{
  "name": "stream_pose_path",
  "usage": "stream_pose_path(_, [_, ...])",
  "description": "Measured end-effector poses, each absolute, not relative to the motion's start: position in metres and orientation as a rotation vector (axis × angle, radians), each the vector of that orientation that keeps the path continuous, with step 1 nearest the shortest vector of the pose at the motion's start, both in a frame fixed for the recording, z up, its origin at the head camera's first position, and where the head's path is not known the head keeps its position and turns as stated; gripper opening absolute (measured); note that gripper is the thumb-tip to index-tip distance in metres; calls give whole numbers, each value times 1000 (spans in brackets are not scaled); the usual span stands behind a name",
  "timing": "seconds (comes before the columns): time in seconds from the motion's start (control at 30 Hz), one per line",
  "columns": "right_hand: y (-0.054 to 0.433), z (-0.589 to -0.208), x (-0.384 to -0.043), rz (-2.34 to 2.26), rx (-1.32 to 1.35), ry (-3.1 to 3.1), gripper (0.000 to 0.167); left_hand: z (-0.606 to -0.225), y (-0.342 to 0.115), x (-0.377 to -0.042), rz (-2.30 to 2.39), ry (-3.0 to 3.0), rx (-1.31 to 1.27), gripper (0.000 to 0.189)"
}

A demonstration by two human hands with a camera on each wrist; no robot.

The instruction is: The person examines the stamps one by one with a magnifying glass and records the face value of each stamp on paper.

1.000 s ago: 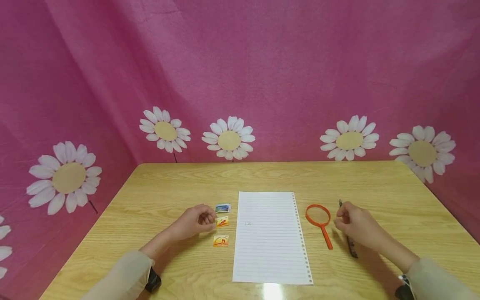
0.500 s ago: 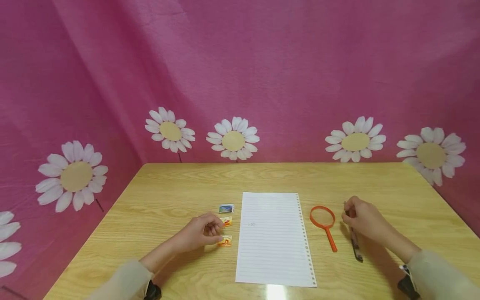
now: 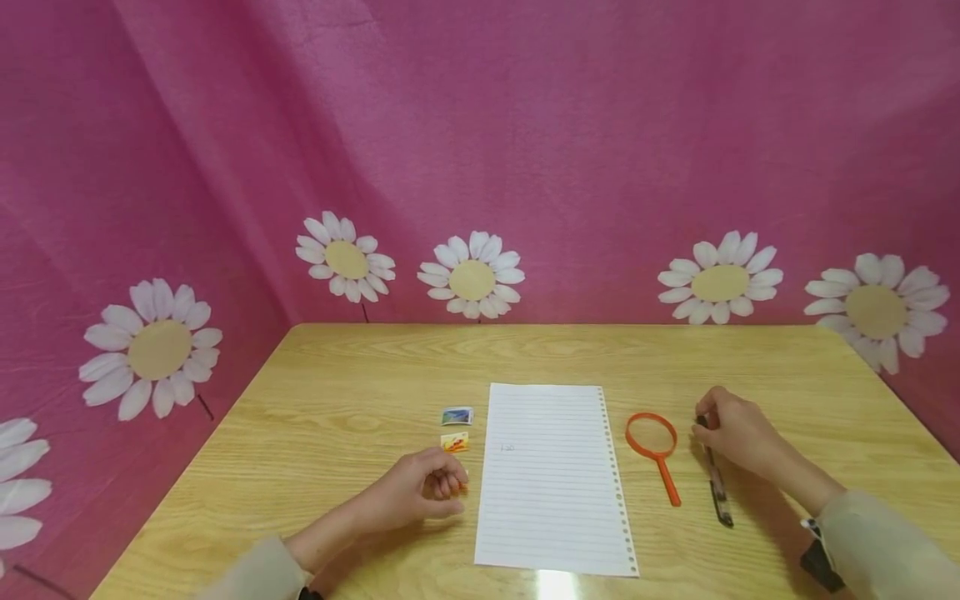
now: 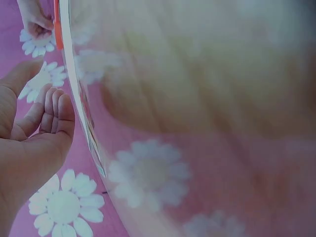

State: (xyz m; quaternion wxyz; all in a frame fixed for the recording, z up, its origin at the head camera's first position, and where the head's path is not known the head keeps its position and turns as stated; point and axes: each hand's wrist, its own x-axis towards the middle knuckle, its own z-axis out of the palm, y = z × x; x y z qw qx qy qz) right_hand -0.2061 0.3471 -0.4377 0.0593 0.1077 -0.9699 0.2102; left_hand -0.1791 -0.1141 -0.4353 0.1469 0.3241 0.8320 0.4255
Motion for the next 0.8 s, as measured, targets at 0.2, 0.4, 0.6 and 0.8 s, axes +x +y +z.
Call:
stream_pose_path(0.2, [351, -440, -210, 624, 307, -2952, 27, -436, -108, -169, 1221, 2356, 907, 24])
stream_pose_path(0.4, [353, -443, -211, 627, 306, -2963, 29, -438, -101, -161, 1194, 2335, 956, 25])
stream_pose_path(0.6, [353, -446, -210, 614, 319, -2955, 29, -439, -97, -155, 1142, 2355, 1017, 25])
stream_pose_path(0.8, [352, -446, -210, 612, 302, -2961, 31, -439, -93, -152, 1095, 2370, 1023, 25])
